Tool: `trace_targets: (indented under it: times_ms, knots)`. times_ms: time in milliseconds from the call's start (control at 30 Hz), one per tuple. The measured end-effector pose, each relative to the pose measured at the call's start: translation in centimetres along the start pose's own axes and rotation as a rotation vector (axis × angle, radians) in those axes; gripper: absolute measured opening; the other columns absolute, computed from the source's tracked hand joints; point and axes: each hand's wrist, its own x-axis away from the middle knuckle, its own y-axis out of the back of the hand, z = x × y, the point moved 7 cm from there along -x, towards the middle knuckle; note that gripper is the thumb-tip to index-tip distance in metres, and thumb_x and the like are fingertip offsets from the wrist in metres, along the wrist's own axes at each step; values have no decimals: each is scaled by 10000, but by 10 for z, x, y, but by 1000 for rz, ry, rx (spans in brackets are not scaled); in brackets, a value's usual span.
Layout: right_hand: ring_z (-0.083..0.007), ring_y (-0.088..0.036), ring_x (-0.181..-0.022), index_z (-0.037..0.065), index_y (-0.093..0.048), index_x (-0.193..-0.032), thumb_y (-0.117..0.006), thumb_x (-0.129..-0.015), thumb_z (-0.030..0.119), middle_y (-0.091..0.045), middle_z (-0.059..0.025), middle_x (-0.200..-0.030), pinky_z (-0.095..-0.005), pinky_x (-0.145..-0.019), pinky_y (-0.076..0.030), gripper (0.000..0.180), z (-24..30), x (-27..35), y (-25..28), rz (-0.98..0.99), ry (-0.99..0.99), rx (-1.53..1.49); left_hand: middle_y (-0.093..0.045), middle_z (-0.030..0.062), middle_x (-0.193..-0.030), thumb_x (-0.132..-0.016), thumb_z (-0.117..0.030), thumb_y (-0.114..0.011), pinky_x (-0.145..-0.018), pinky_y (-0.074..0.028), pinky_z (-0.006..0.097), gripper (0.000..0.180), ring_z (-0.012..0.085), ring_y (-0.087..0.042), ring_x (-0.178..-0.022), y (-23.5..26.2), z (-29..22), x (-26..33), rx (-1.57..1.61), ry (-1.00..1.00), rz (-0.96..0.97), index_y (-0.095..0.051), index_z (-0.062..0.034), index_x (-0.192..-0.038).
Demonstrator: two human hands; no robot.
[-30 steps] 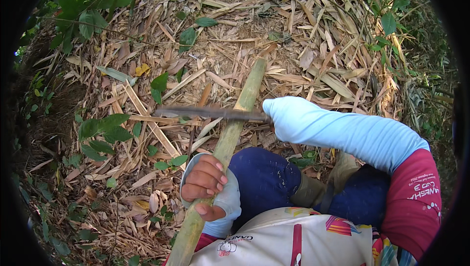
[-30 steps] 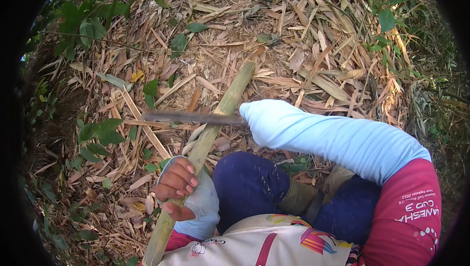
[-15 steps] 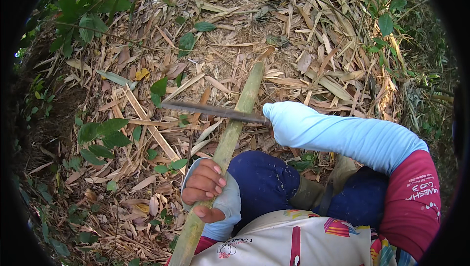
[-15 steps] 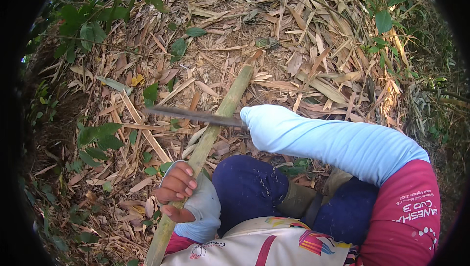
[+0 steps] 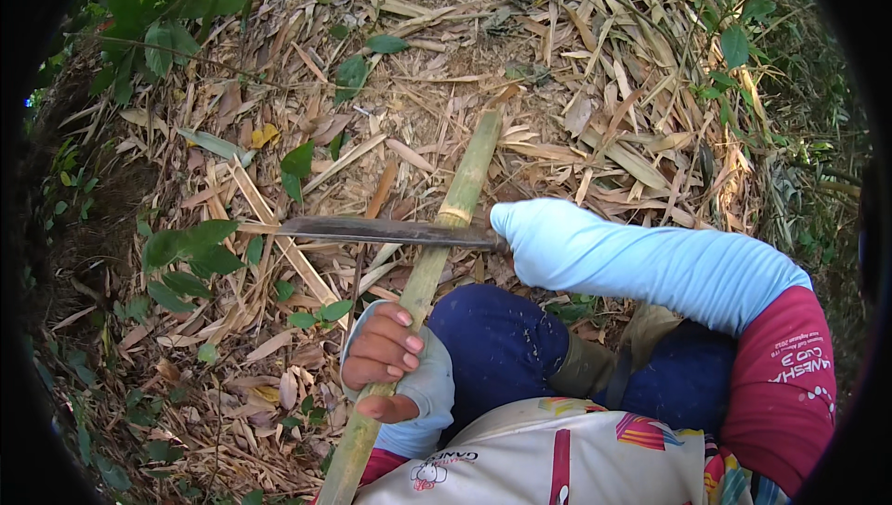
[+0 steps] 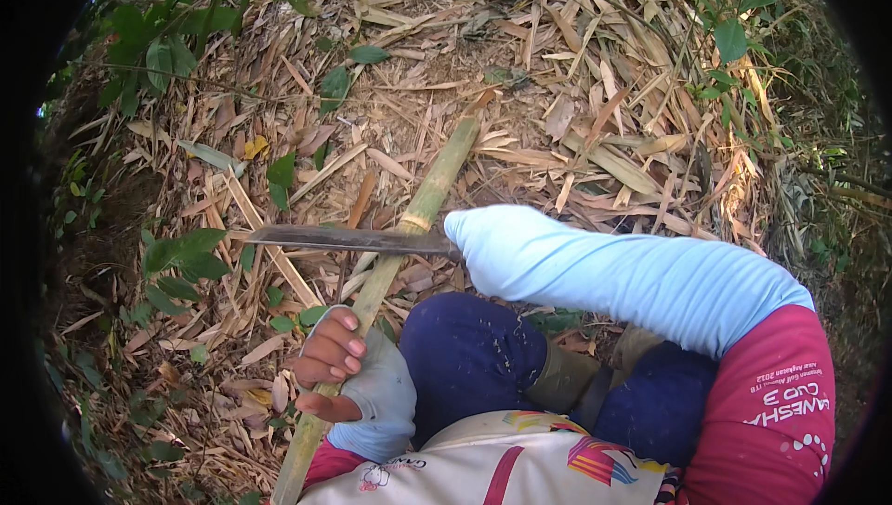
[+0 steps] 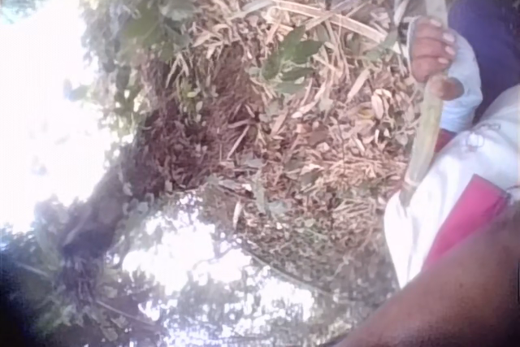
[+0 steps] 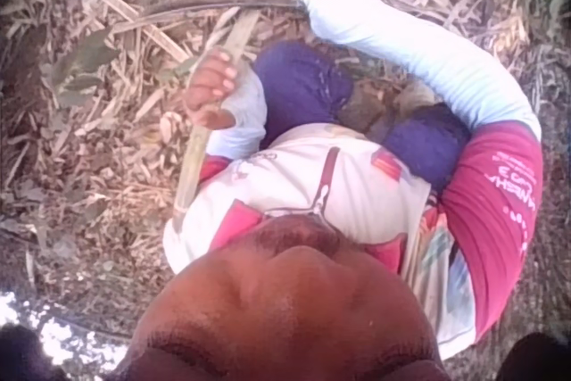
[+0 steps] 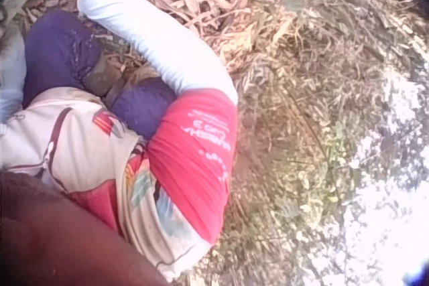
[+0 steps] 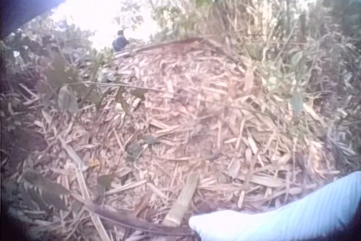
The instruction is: The person sits on the forest floor and uses a machete to split a long bamboo stalk. They first split a section lengthwise into two halves, then proceed to split a thicker bamboo pole into smaller strips using repeated chopping motions.
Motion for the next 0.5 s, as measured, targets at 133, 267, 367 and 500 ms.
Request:
trace_targets:
  times_ms: [133, 267, 367, 500]
  knots:
    - [-427, -656, -857, 42, -589, -1019, -677, -735, 79, -658, -227, -844, -476, -754, -519, 300, -21, -12, -3, -91, -26, 41, -452, 6, -656, -1014, -556, -407, -732, -450, 377, 492, 164, -492, -619, -4, -1, -4, 9, 13, 55, -422, -127, -775]
    - [-427, -658, -855, 34, -593, -999, -665, -744, 58, -660, -224, -848, -479, -755, -520, 267, -19, -13, 4, -105, -12, 24, -453, 5, -648, -1012, -564, -409, -732, -449, 375, 502, 165, -490, -614, -9, -1, -7, 8, -1, -3, -424, -125, -769]
    - [-431, -658, -863, 31, -588, -994, -668, -750, 59, -662, -221, -851, -482, -749, -520, 258, -18, -14, 0, -128, -20, 48, -449, 3, -650, -1013, -569, -404, -737, -447, 377, 503, 166, -489, -618, -3, -2, -3, 8, 29, 23, -426, -127, -773]
    - [-430, -658, -863, 34, -585, -996, -677, -750, 71, -663, -219, -854, -482, -741, -521, 265, -23, -11, -2, -130, -10, 32, -440, 0, -652, -1009, -593, -387, -746, -445, 378, 518, 165, -486, -625, -6, -1, -4, -2, 18, 3, -422, -131, -778]
